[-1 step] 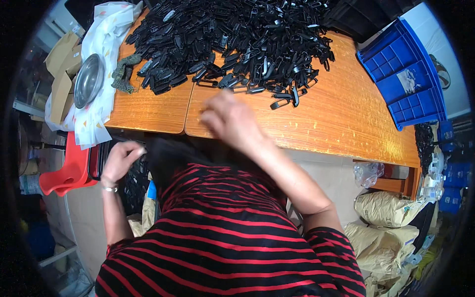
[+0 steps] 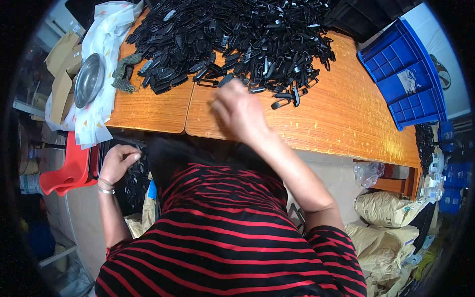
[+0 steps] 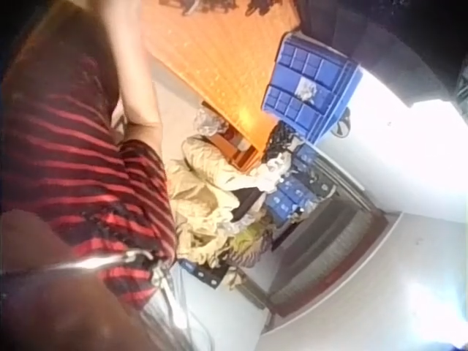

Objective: Assembling small black plastic components by hand at a workbench.

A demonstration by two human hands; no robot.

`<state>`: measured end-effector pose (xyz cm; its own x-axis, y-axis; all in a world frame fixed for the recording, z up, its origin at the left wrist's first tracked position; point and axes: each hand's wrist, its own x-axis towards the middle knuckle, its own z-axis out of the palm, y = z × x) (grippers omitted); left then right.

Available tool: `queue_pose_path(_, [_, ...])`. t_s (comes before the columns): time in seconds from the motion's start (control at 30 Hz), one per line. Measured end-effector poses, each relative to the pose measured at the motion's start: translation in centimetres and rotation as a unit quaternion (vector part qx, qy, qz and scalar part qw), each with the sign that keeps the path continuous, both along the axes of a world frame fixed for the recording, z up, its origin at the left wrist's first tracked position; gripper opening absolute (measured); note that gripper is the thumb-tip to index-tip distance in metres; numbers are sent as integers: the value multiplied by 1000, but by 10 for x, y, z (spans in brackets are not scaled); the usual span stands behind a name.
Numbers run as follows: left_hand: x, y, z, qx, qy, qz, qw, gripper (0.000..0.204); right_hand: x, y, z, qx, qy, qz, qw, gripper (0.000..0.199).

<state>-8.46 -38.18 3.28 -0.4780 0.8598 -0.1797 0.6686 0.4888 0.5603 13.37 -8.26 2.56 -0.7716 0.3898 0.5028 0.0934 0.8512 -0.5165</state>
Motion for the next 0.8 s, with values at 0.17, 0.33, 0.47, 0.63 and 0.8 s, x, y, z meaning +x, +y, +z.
queue_pose_path(0.17, [20,48,8,179,-19,52,982,15,-6,49,-2,99,-108,-68,987,22])
queue_pose_path(0.33, [56,169,-5,300,37,-25,953,11,-3,49,-8,128,-149,-61,979,22])
queue_pose_path(0.47, [70,234,-16,322,151,-64,933,11,15,43,1,105,-122,-84,983,21])
queue_pose_path(0.63, [76,271,-21,226,221,-86,945,12,34,37,1,58,-58,-99,992,22])
queue_pose_path(0.8, [77,275,-13,156,213,-88,961,14,40,32,-10,-15,-32,-91,995,23])
